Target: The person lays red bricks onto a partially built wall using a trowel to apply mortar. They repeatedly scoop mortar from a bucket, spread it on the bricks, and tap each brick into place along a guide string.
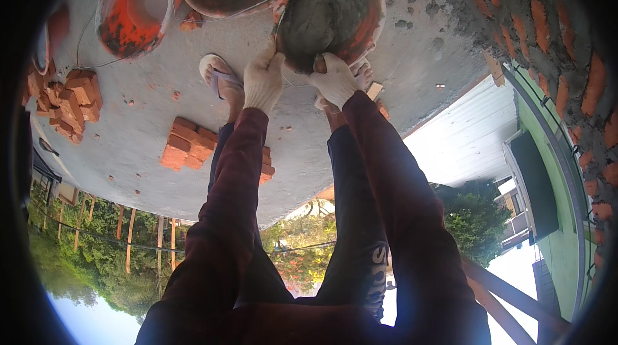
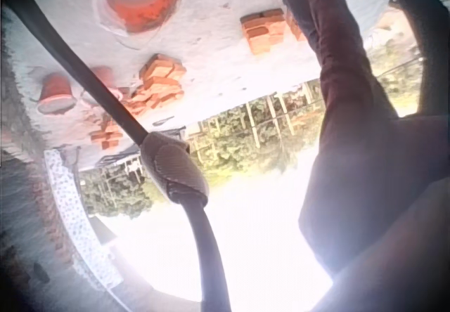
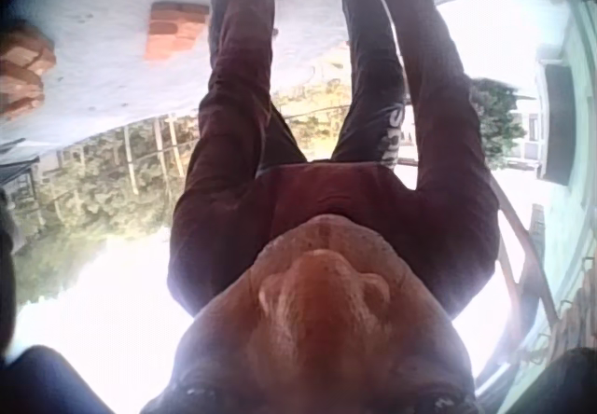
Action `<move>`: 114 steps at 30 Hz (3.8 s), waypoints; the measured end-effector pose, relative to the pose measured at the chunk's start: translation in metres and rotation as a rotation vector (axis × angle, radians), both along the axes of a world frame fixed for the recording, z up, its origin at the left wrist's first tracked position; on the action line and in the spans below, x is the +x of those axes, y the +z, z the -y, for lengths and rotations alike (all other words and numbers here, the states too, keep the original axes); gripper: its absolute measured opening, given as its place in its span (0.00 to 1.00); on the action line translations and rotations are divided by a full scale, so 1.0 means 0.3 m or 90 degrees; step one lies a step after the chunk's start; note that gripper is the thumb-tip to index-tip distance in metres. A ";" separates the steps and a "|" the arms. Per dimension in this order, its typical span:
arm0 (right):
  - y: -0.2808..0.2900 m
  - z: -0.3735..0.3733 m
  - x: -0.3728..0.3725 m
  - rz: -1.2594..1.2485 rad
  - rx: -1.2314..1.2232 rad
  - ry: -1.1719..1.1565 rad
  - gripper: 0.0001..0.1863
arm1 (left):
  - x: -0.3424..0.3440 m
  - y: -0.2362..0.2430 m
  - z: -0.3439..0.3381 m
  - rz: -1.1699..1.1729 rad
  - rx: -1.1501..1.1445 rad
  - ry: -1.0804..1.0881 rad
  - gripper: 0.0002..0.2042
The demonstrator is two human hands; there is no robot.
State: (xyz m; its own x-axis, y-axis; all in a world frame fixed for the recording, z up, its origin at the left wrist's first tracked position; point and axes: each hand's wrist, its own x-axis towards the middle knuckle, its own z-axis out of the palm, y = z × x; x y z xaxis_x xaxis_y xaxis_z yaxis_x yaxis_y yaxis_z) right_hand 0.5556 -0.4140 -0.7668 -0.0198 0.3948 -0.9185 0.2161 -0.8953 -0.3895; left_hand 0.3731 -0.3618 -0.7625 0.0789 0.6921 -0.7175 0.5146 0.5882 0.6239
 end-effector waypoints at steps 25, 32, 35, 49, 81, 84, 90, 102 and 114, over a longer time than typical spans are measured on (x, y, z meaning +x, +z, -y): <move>0.658 0.121 0.219 -0.065 0.127 -0.090 0.10 | -0.517 0.344 -0.070 -0.017 -0.064 0.102 0.32; 1.695 0.175 0.334 -0.016 0.190 0.048 0.16 | -0.851 0.508 -0.074 -0.112 -0.134 -0.268 0.28; 2.122 0.279 0.368 -0.052 0.168 -0.111 0.13 | -0.666 0.862 -0.397 -0.147 0.056 -0.494 0.27; 3.473 0.108 1.012 0.181 0.432 -0.052 0.17 | -0.445 1.321 -0.607 -0.170 0.146 -0.329 0.31; 3.048 -0.171 0.858 0.863 0.512 0.119 0.19 | -0.527 1.048 -0.796 0.028 0.054 -0.255 0.28; 2.951 -0.129 0.985 0.829 0.533 0.025 0.18 | -0.465 1.093 -0.817 0.039 0.091 -0.322 0.27; 2.859 0.004 1.014 0.895 0.490 -0.039 0.21 | -0.394 1.177 -0.633 0.171 0.005 -0.161 0.27; 2.904 -0.154 0.879 1.006 0.514 0.071 0.16 | -0.245 0.973 -0.335 0.079 -0.169 -0.109 0.27; 2.215 0.047 0.730 0.610 0.300 0.073 0.15 | -0.059 0.615 -0.276 0.194 -0.078 0.004 0.28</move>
